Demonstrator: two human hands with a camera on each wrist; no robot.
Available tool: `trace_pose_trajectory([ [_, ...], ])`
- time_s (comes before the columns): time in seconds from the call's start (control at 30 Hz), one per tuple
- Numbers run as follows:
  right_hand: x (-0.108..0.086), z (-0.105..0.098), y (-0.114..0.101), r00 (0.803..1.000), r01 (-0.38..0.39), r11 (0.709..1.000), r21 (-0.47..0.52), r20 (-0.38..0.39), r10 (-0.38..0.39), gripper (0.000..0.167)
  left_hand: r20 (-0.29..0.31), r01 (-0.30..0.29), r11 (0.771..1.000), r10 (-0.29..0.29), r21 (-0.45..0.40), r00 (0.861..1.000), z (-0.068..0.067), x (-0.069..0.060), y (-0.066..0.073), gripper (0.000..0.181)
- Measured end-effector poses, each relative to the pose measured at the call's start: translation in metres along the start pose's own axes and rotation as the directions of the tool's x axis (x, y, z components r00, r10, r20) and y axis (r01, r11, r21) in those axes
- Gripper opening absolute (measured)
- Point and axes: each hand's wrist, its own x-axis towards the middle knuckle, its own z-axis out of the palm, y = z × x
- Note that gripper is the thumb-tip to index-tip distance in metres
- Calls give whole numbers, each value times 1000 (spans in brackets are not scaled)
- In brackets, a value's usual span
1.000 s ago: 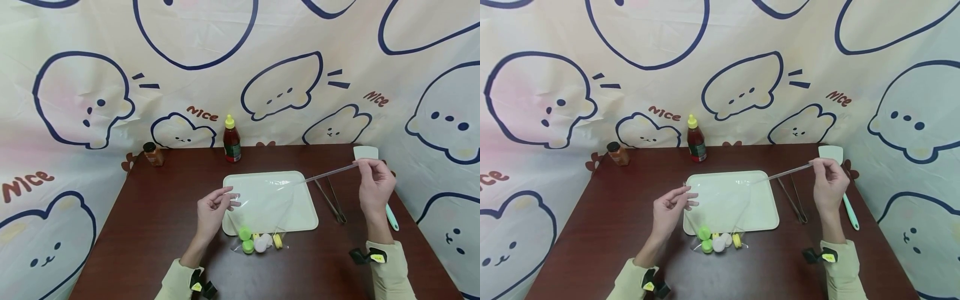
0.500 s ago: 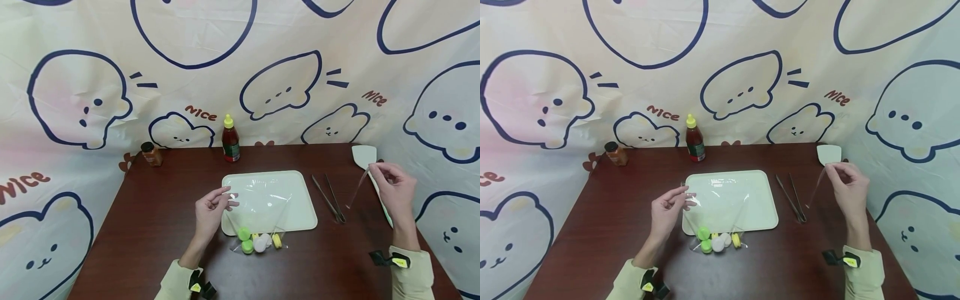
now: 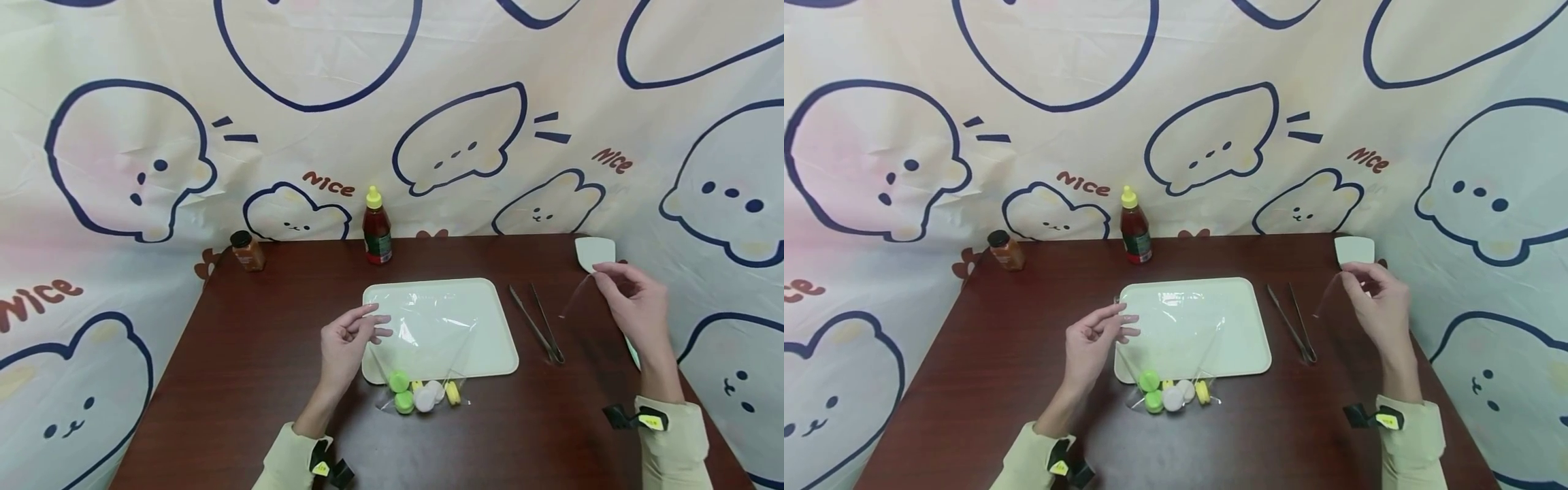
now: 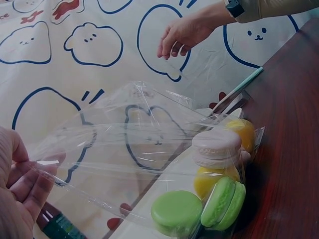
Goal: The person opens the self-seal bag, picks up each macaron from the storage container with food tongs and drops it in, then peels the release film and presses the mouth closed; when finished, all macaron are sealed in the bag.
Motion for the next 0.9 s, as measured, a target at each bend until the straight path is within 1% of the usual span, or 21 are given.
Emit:
trace_pose_trajectory([
  [0.13,3,5,-4,999,36,999,-3,28,-36,18,-1,1,1000,-1,-6,1000,0,0,0,23],
  [0.27,2,13,-16,995,87,996,29,52,-88,19,-2,-3,1000,3,-23,1000,1,-1,1,24],
  [0.37,0,22,-25,988,108,992,69,100,-114,20,-5,-9,999,9,-32,1000,1,-1,1,24],
  [0.5,-5,36,-35,976,98,987,129,181,-120,26,-7,-16,999,16,-48,1000,2,-1,2,25],
  [0.6,-10,47,-40,964,91,981,169,231,-130,29,-8,-20,998,20,-55,1000,3,-1,2,24],
  [0.7,-16,60,-43,947,69,975,209,293,-130,34,-11,-21,998,20,-51,1000,3,-1,3,23],
  [0.8,-23,72,-44,927,14,969,249,360,-106,39,-10,-22,999,22,-46,1000,3,-1,3,24],
  [0.9,-31,84,-43,899,-37,961,275,428,-88,42,-6,-21,999,21,-49,1000,3,0,3,25],
])
